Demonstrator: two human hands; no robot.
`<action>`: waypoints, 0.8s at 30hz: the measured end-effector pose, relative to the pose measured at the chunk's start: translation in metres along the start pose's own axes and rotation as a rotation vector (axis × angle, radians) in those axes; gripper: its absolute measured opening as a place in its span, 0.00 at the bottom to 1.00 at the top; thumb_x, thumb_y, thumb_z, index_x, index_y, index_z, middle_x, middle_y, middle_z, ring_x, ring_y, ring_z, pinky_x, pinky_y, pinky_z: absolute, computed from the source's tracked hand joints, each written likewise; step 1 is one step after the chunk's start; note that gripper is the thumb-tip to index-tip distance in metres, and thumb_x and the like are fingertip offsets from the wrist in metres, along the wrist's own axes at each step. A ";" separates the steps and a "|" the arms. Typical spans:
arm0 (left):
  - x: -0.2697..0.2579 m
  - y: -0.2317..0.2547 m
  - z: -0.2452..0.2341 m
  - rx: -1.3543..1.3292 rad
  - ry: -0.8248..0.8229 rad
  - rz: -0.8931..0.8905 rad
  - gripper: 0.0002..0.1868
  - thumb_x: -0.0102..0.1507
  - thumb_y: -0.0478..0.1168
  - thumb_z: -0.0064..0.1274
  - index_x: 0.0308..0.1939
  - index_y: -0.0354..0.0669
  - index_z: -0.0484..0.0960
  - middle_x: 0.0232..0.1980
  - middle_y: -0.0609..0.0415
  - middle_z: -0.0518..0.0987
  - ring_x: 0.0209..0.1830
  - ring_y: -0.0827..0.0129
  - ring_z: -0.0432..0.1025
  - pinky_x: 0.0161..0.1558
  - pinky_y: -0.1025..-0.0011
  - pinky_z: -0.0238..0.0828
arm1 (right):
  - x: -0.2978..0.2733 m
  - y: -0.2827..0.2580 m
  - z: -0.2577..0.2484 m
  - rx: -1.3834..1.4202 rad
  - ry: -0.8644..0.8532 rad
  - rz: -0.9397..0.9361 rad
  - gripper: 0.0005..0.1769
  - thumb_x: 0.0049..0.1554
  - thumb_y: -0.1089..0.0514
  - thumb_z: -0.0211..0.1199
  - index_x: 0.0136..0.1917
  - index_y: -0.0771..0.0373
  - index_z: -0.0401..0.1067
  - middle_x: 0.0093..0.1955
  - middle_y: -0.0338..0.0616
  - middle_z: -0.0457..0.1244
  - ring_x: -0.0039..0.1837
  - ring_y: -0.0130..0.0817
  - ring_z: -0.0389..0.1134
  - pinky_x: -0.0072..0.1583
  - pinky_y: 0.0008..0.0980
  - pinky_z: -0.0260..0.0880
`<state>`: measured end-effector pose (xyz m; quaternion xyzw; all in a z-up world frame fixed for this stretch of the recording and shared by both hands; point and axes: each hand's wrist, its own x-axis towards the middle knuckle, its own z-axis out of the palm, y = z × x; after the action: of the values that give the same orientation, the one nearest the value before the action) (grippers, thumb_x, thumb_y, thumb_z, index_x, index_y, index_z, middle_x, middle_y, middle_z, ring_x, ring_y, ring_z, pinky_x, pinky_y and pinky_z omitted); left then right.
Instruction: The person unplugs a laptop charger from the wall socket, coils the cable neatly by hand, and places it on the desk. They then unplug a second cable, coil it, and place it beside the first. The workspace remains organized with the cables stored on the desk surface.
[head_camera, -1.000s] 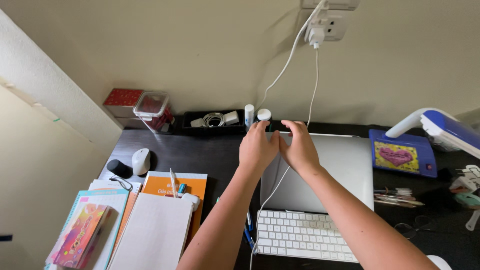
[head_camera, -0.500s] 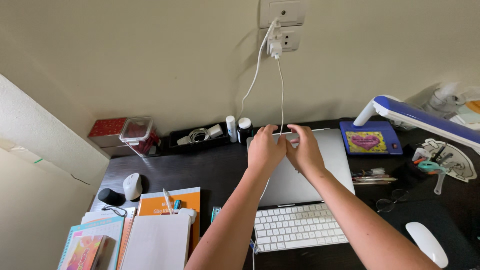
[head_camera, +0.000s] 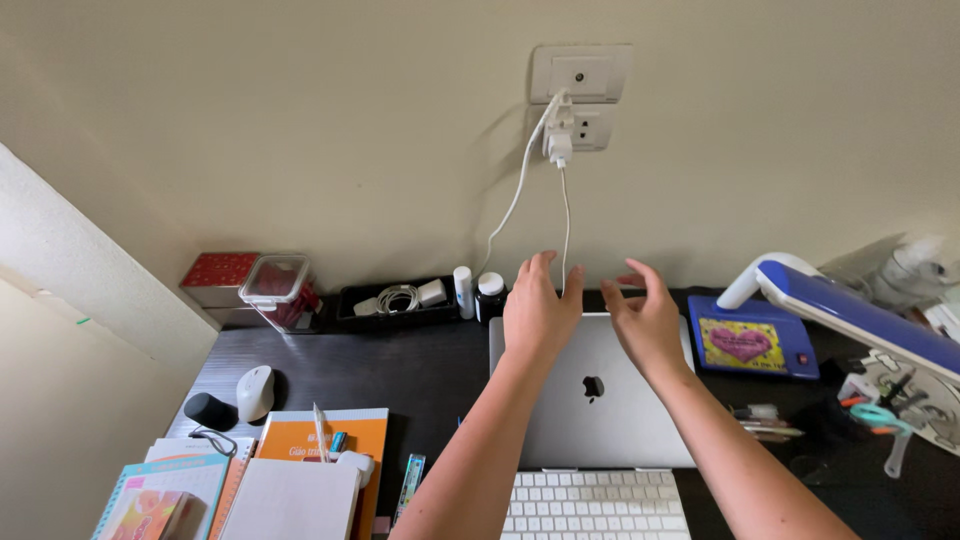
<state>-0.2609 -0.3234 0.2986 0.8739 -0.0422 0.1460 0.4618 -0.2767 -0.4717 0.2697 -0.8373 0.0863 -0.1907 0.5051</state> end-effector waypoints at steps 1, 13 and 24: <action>0.005 0.001 -0.001 0.002 0.029 0.002 0.28 0.65 0.55 0.52 0.61 0.38 0.74 0.60 0.41 0.77 0.53 0.46 0.76 0.51 0.56 0.73 | 0.006 0.001 -0.002 0.040 -0.013 0.029 0.36 0.58 0.46 0.64 0.73 0.64 0.62 0.61 0.47 0.67 0.46 0.33 0.72 0.48 0.32 0.71; 0.060 0.001 0.020 -0.103 0.110 -0.093 0.35 0.64 0.58 0.51 0.65 0.36 0.68 0.63 0.41 0.75 0.49 0.53 0.77 0.50 0.57 0.73 | 0.080 0.034 -0.010 0.330 -0.005 0.116 0.33 0.64 0.42 0.55 0.72 0.68 0.59 0.62 0.54 0.63 0.50 0.41 0.72 0.47 0.36 0.74; 0.119 -0.008 0.056 -0.461 0.028 -0.265 0.48 0.62 0.63 0.52 0.74 0.34 0.55 0.70 0.34 0.68 0.65 0.47 0.71 0.62 0.60 0.69 | 0.113 -0.003 0.011 0.406 -0.066 0.230 0.38 0.65 0.36 0.42 0.73 0.71 0.53 0.63 0.59 0.61 0.53 0.47 0.73 0.52 0.43 0.77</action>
<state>-0.1337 -0.3580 0.2974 0.7414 0.0469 0.0830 0.6643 -0.1688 -0.4998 0.2939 -0.7089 0.1244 -0.1180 0.6841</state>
